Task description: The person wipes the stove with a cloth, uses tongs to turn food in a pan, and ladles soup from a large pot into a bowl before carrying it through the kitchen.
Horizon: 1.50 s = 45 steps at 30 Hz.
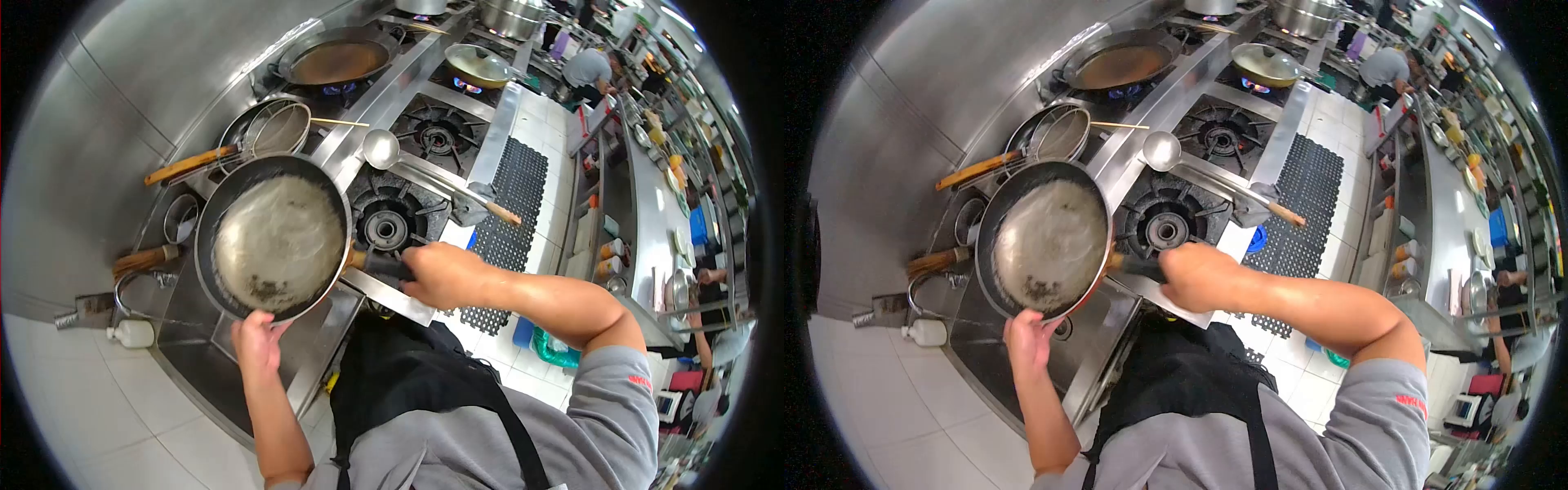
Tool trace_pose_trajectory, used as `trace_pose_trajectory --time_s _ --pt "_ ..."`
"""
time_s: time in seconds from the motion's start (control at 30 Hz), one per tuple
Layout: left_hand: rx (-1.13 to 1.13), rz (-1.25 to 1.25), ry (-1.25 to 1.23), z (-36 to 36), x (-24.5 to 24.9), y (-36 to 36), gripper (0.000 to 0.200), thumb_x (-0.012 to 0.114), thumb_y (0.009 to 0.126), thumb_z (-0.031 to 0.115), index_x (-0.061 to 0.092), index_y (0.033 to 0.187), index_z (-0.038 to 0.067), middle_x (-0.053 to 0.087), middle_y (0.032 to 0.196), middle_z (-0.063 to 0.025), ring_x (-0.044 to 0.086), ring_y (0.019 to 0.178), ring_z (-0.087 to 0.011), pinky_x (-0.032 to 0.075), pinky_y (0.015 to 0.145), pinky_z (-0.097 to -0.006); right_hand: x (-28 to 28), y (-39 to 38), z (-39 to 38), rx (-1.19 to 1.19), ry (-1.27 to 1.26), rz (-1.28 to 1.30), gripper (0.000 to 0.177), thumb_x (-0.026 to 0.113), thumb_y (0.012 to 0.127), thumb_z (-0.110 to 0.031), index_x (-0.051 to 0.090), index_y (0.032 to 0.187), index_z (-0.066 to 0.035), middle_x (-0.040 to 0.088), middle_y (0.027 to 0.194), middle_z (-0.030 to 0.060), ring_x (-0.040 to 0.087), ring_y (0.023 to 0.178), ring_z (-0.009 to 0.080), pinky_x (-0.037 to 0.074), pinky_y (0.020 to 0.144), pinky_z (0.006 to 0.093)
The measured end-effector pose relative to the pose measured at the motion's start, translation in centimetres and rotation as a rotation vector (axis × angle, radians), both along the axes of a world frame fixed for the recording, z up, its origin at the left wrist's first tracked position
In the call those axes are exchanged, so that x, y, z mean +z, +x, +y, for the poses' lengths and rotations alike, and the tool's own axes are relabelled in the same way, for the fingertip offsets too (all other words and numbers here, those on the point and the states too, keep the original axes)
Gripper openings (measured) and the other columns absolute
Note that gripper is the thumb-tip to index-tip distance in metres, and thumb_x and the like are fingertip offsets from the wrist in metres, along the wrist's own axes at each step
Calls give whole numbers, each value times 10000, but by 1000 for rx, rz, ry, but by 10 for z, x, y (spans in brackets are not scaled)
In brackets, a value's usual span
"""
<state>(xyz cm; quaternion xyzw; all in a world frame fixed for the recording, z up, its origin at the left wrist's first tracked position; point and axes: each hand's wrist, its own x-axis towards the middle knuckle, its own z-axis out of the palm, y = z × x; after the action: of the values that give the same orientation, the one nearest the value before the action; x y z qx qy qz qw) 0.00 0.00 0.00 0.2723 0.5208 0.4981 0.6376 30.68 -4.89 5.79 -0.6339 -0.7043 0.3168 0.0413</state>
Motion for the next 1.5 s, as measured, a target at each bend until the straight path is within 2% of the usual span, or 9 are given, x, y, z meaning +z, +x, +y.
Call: trace_pose_trajectory --time_s 0.17,0.27,0.5,0.7,1.07,1.23,1.3,1.37,1.5 --pt "-73 -125 -81 12 -40 88 262 503 710 -37 580 938 -143 649 941 -223 673 832 -352 575 782 -517 -8 86 -18 -66 80 -105 271 635 793 -225 619 851 39 650 793 253 647 797 418 524 728 483" --pt "-134 -174 -119 19 -52 139 345 448 718 -60 507 1027 -202 605 1033 -308 643 932 -442 562 841 -557 -21 125 -25 -139 77 -164 250 629 780 -213 624 823 33 651 793 254 647 787 418 524 728 484" --pt "-118 -274 -163 20 -104 224 422 420 694 -64 454 1105 -155 569 1063 -293 643 912 -444 583 794 -563 -72 199 -33 -152 143 -216 276 632 778 -248 644 821 25 656 795 245 653 779 402 524 744 479" --pt "-116 -298 -203 20 -167 252 496 401 684 -75 411 1178 -120 559 1090 -281 647 900 -445 600 744 -563 -110 218 -37 -200 62 -218 298 646 782 -276 646 840 16 661 813 238 655 794 395 525 753 478" --pt "77 -54 -276 14 -203 246 539 391 726 -85 364 1255 15 566 1089 -213 668 821 -369 620 641 -472 -180 202 -29 -258 -60 -175 276 660 775 -256 650 872 2 666 854 242 657 824 402 525 778 481" --pt "115 135 -234 5 -203 248 443 512 875 26 343 1284 26 493 1256 -189 583 1093 -344 545 874 -486 -205 181 -33 -299 -72 -96 278 677 776 -257 642 866 4 662 823 246 654 796 412 528 755 485" --pt "78 136 -290 -2 -196 246 502 575 887 71 308 1310 18 452 1303 -197 526 1180 -351 494 947 -496 -212 176 -37 -305 -29 -62 276 681 779 -252 636 851 11 659 804 250 652 776 418 528 744 493" --pt "-213 -45 -351 -19 -186 233 520 580 903 98 296 1328 2 451 1301 -201 541 1162 -355 507 921 -488 -223 170 -41 -286 0 -52 300 678 792 -268 627 838 25 653 780 256 651 763 419 528 730 495" --pt "-490 46 -424 -46 -158 206 457 558 929 128 388 1327 -19 509 1261 -211 605 1087 -349 520 906 -434 -214 165 -43 -329 -30 6 337 679 801 -304 631 823 30 655 785 256 652 784 418 524 730 488"
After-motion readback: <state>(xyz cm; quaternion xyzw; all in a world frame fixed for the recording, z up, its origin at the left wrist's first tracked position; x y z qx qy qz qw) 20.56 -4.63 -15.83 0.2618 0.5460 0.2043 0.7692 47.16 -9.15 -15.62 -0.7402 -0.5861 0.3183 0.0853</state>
